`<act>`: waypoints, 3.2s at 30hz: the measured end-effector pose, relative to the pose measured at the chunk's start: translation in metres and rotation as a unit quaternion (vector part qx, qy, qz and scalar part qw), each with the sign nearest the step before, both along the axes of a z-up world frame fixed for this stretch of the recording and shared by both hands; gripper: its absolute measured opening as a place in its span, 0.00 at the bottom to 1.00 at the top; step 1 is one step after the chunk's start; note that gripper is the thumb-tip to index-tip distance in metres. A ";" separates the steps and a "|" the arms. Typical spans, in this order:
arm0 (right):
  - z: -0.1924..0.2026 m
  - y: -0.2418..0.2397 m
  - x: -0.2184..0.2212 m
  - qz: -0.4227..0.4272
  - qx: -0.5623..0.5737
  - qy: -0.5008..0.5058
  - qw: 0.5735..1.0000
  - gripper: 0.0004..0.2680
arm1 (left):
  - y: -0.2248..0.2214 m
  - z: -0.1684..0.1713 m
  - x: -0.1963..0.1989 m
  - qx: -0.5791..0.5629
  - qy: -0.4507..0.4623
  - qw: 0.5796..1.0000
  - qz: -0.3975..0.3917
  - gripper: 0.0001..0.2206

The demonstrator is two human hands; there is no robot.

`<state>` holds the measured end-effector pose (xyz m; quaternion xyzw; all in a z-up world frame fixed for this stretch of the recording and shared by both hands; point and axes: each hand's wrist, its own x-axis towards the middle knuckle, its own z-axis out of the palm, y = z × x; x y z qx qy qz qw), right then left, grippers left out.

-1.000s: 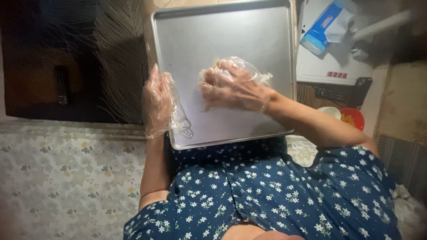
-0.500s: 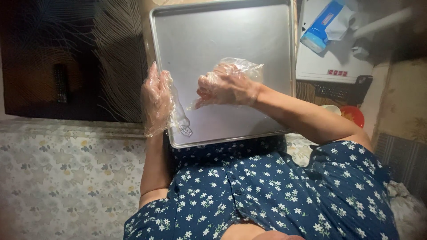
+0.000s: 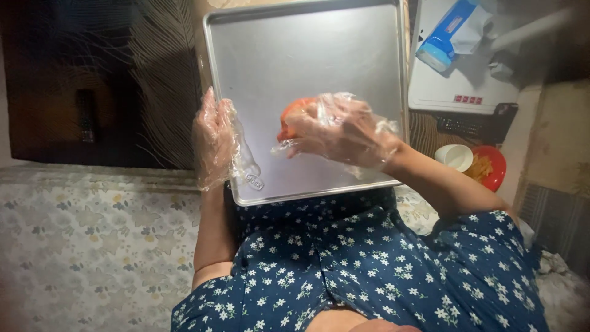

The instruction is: The person is kneading and shaping a small piece of orange dough on a metal baking tray while wearing plastic gloves.

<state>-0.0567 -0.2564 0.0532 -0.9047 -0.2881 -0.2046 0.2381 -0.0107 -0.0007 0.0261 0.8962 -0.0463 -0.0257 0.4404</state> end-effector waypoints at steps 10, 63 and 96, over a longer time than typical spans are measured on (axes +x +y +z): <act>-0.088 0.008 0.031 0.161 -0.144 -0.039 0.976 0.20 | 0.001 -0.006 0.001 -0.026 -0.002 1.000 0.013 0.18; -0.038 0.005 0.018 0.026 0.243 0.031 0.969 0.19 | 0.004 -0.002 0.004 0.001 -0.029 1.000 -0.007 0.18; 0.049 -0.009 0.017 0.058 -0.065 0.033 0.996 0.04 | 0.005 -0.011 0.006 -0.010 -0.034 0.999 -0.001 0.19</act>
